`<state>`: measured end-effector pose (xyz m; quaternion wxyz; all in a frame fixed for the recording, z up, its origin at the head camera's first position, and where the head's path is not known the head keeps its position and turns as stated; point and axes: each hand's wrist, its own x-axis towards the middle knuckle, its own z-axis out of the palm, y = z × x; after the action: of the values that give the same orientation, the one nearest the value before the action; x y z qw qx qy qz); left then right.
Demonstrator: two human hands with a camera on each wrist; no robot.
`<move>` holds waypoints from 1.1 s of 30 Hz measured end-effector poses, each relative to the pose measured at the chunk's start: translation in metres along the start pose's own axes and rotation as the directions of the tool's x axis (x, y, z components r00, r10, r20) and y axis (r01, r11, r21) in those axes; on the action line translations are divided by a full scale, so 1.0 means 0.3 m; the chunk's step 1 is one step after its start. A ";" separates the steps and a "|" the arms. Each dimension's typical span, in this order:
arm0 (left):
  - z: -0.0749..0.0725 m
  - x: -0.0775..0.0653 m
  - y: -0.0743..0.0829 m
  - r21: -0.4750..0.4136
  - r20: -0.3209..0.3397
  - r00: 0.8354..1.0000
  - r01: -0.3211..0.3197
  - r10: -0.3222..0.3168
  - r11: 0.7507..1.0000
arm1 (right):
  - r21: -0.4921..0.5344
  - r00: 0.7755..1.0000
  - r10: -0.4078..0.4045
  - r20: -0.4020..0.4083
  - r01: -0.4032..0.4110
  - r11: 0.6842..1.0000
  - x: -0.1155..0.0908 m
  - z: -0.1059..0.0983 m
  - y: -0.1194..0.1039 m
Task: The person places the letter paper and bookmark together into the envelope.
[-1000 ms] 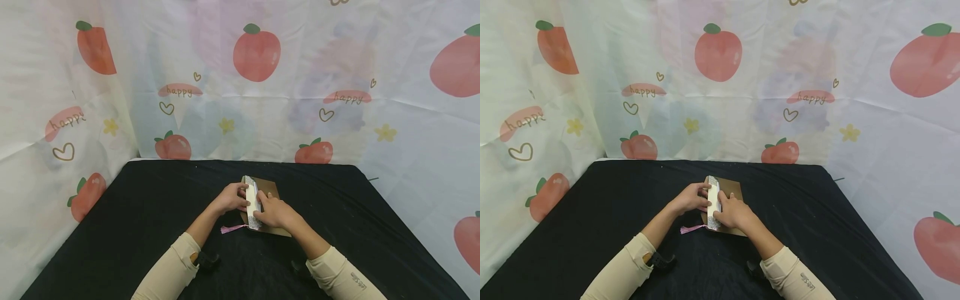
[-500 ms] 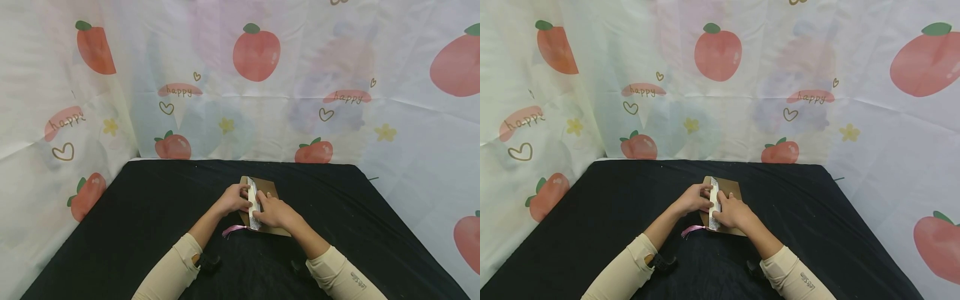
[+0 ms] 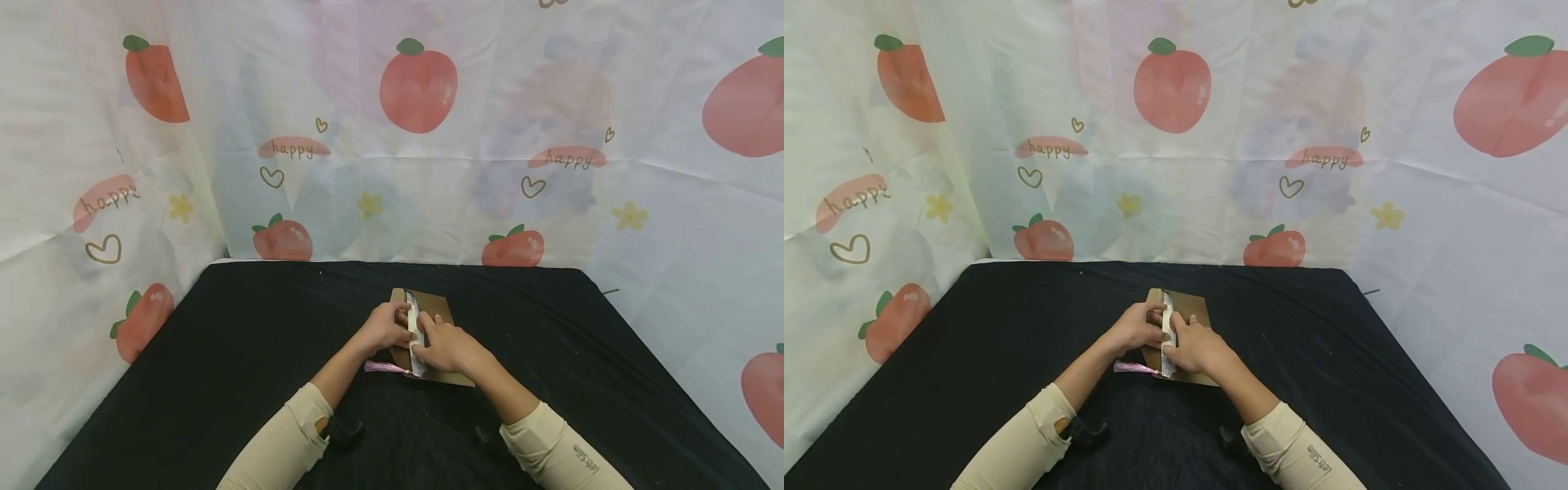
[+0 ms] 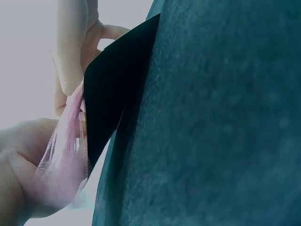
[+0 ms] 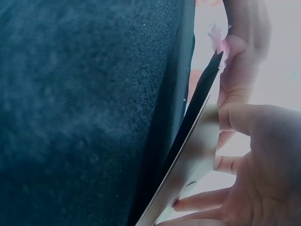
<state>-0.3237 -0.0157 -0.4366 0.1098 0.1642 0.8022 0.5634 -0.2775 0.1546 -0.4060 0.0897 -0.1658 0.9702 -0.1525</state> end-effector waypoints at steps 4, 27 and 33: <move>0.012 0.005 -0.006 0.020 -0.015 1.000 -0.010 0.010 1.000 | 0.011 1.000 -0.012 0.006 0.012 1.000 -0.004 -0.002 -0.002; 0.035 -0.003 0.002 0.101 0.018 0.999 -0.039 0.038 0.994 | -0.011 1.000 -0.008 0.005 0.008 1.000 -0.005 0.000 -0.013; 0.037 0.008 -0.015 0.183 0.029 0.998 -0.061 0.056 0.981 | -0.032 1.000 -0.012 -0.005 0.012 0.999 -0.010 -0.001 -0.021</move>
<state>-0.3225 -0.0066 -0.4447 0.0872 0.2039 0.8443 0.4878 -0.2730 0.1499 -0.4032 0.0836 -0.1725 0.9717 -0.1381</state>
